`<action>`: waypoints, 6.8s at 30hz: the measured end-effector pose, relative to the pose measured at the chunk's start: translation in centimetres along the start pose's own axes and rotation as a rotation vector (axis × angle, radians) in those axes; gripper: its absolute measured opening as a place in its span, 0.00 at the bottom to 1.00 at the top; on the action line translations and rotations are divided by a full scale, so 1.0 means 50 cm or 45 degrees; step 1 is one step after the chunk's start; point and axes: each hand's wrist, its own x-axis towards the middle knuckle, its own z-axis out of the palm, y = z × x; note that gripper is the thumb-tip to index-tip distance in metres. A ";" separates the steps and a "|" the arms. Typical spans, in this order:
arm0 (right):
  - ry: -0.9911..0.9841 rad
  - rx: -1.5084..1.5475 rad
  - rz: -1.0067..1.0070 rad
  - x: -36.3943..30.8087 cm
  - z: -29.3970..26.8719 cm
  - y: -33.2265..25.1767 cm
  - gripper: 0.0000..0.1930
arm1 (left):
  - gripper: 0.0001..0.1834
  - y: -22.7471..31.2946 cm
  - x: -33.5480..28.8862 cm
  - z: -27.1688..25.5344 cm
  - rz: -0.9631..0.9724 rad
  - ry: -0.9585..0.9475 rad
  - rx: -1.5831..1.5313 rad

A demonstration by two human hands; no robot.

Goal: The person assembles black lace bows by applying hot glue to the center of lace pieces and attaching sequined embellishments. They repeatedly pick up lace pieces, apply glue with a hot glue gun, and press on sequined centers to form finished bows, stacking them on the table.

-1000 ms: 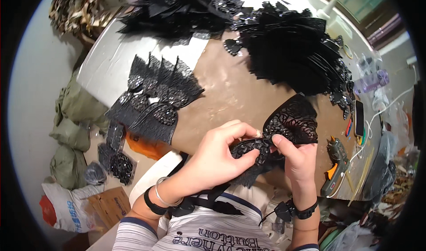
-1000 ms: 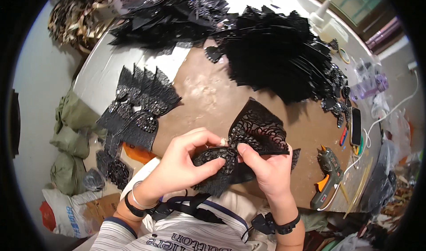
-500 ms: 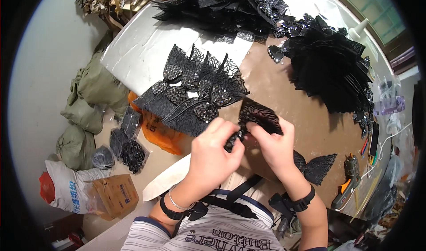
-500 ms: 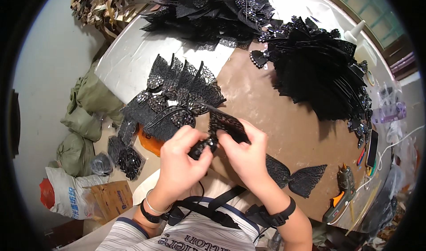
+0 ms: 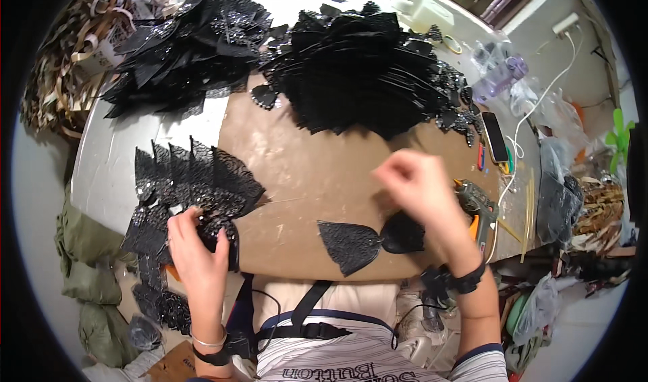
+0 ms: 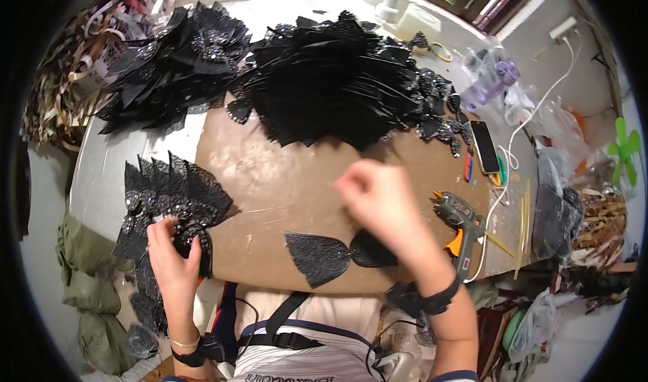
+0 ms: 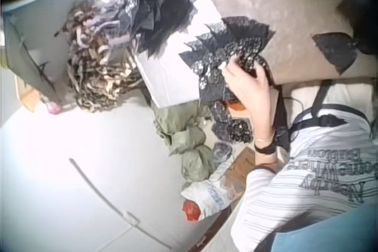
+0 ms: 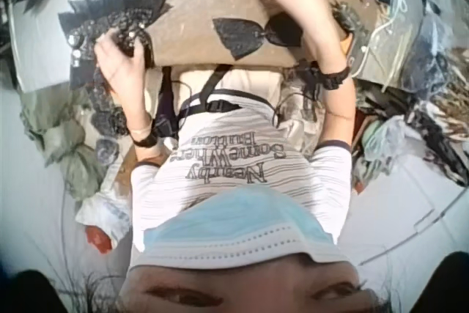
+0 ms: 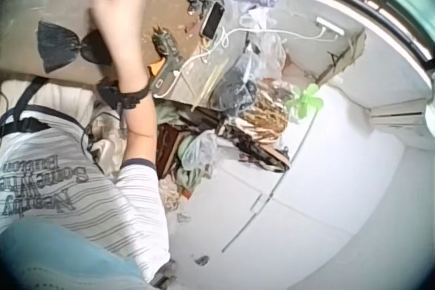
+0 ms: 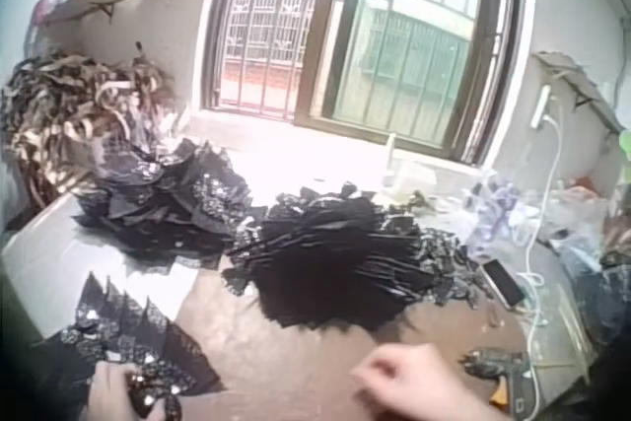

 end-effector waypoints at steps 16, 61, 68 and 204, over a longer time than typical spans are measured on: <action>0.458 0.069 0.069 0.037 -0.249 0.264 0.09 | 0.22 0.223 -0.016 -0.009 0.428 -0.321 -0.662; 0.150 -0.046 0.107 -0.182 0.035 0.124 0.15 | 0.19 0.300 -0.014 0.180 0.646 -0.906 -0.581; 0.533 0.367 0.098 -0.234 0.040 0.184 0.15 | 0.18 0.327 -0.014 0.173 0.662 -1.058 -0.176; 0.482 0.400 0.942 -0.410 -0.233 0.434 0.26 | 0.17 0.407 0.033 0.321 0.959 -0.415 0.237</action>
